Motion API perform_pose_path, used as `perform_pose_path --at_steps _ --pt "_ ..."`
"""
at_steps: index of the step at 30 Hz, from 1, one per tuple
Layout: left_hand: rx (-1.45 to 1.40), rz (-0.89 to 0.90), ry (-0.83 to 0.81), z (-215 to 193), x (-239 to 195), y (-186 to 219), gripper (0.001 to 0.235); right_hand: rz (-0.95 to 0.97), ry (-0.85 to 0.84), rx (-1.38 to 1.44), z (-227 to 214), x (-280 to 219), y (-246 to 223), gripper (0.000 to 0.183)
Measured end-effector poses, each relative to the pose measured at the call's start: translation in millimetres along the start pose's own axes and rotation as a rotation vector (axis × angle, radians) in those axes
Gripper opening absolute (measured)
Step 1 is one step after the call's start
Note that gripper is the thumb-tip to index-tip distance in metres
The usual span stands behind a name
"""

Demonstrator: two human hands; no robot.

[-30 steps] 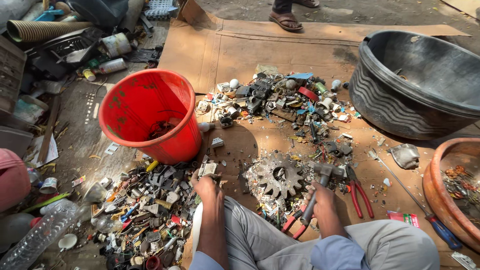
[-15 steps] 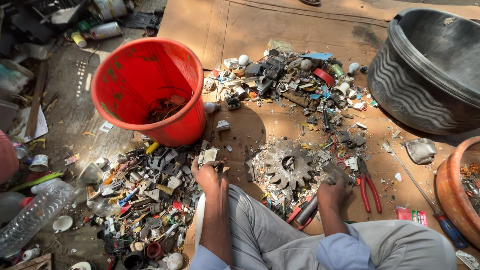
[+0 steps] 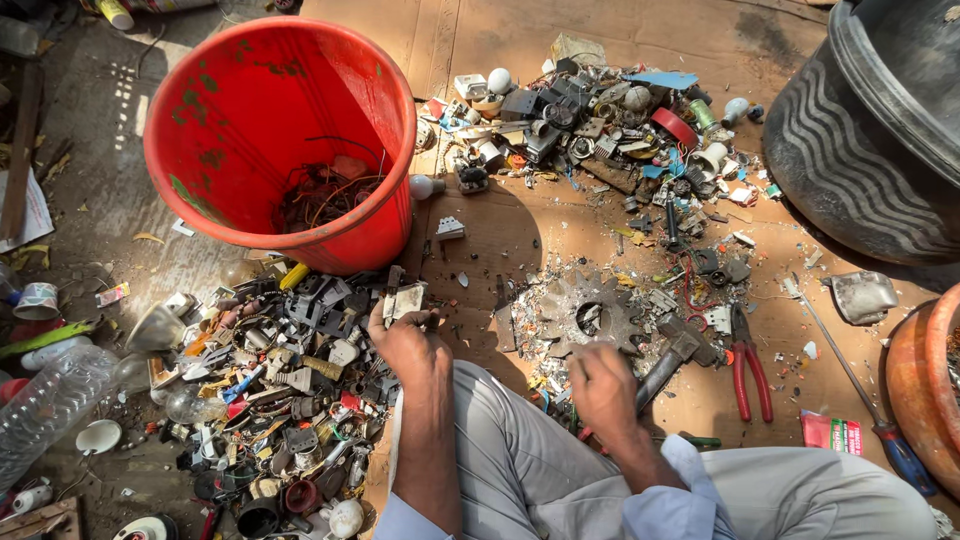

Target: The person sits on a cardboard sheet and uses a hammer to repeatedly strike a metal gear-like object, breaking it into smaller pieces. The person occasionally picks up fragments and continues hammering them. A second person briefly enters the frame to inspect a small component.

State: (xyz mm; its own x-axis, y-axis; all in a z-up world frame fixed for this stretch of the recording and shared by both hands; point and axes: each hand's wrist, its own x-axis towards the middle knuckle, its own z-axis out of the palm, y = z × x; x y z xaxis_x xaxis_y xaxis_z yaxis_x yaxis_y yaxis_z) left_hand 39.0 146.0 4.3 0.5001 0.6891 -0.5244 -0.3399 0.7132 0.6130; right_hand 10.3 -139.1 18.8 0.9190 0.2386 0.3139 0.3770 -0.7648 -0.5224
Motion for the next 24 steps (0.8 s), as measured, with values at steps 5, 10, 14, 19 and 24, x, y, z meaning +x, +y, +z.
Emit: perform_pose_path --at_steps 5,10,14,19,24 --pt "-0.010 -0.049 0.004 6.0 -0.8 -7.6 0.063 0.022 -0.332 -0.042 47.2 2.1 -17.4 0.017" --pt "0.017 -0.027 0.034 2.4 3.9 -4.5 0.068 0.123 -0.379 -0.024 60.5 14.9 -34.1 0.025" --pt "0.012 -0.032 0.050 0.5 4.2 -4.3 0.068 0.200 -0.469 -0.110 64.9 14.0 -27.9 0.025" --pt "-0.028 -0.015 0.077 4.0 1.8 4.4 0.069 0.270 -0.527 -0.128 68.5 12.8 -24.3 0.025" --pt "-0.058 -0.082 0.122 9.0 -5.9 14.8 0.074 0.344 -0.478 -0.029 72.8 10.1 -20.4 0.021"
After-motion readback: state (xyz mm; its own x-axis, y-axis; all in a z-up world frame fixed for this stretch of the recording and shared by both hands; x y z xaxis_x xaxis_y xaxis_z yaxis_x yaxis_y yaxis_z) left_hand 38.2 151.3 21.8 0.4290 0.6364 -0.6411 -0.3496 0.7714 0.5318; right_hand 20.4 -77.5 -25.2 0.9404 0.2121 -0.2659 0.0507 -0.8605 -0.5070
